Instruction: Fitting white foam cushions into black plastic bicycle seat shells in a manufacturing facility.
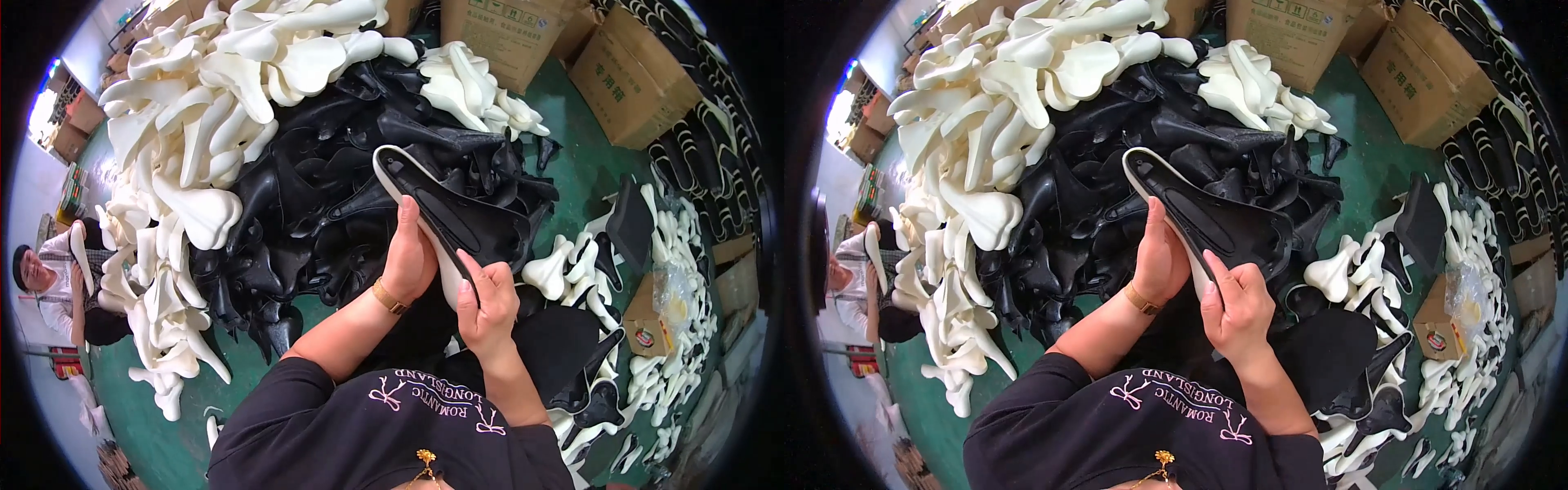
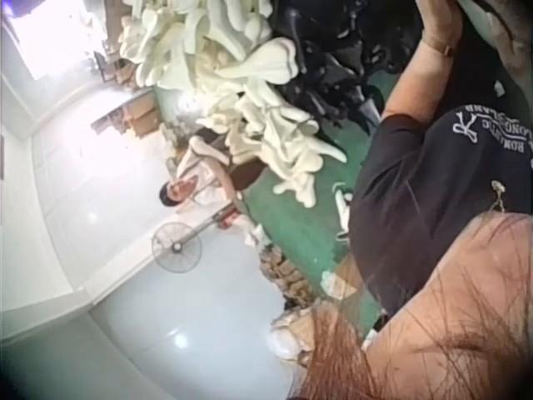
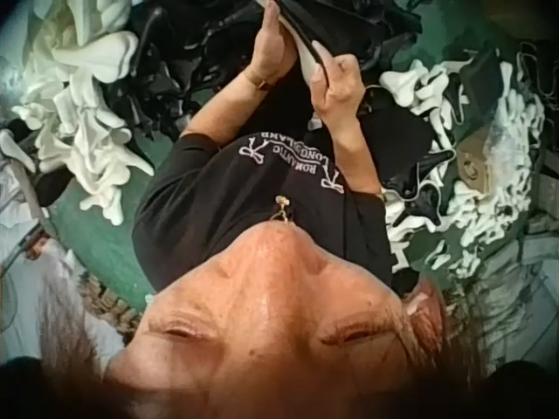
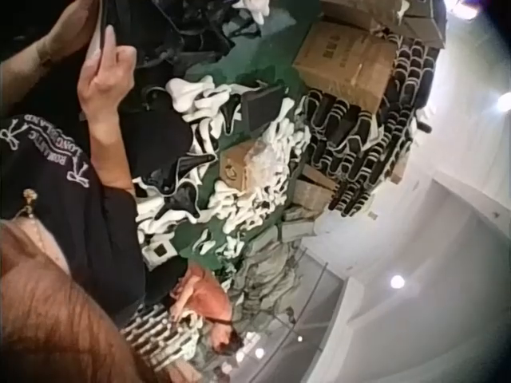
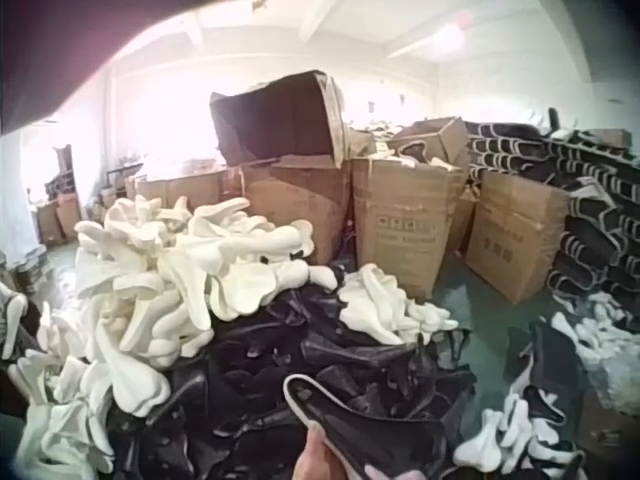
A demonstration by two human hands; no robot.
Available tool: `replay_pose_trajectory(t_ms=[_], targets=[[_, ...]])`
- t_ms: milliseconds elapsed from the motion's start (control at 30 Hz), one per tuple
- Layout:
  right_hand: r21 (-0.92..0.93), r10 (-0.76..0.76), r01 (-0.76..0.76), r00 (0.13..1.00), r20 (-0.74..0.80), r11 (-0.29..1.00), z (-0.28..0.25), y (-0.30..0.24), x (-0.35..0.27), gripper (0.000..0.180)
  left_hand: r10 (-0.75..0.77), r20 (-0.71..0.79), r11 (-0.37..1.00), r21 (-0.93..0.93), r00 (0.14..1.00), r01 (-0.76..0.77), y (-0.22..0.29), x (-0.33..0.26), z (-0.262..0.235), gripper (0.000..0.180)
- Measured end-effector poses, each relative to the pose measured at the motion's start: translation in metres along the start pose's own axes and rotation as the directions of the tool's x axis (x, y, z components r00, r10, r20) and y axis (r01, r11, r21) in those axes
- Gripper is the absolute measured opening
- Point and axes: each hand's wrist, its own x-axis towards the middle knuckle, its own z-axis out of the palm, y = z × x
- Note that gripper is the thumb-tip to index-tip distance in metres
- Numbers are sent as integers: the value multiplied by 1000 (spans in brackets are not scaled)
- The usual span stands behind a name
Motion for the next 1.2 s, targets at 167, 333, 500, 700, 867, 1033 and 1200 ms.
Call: replay_pose_trajectory(t_ms=[167, 333, 500, 700, 867, 1033, 1200], targets=[[-73, -42, 41, 999, -24, 997, 10, -4, 6, 31, -48, -26, 993, -107, 999, 45, 1, 1, 2, 54], [-91, -120, 117, 992, -29, 989, 25, -3, 7, 31, -126, -122, 981, -161, 985, 106, 3, 4, -15, 32], [-58, -137, 135, 990, -34, 989, 29, 4, 2, 34, -163, -168, 983, -108, 972, 146, 3, 8, -19, 29], [40, -24, 33, 978, -205, 999, -2, 36, 3, 33, -73, -181, 997, 22, 981, 78, 7, 18, -38, 36], [835, 564, -420, 809, 167, 355, -4, 75, -10, 81, -102, -155, 994, 9, 983, 105, 10, 23, -29, 36], [387, 356, -330, 934, 3, 861, -15, 75, 2, 96, -335, -124, 940, -115, 934, 322, 9, 14, -17, 36], [182, 270, -272, 962, 36, 945, -32, 75, 9, 82, -397, -93, 914, -134, 913, 384, 2, 15, -14, 34]])
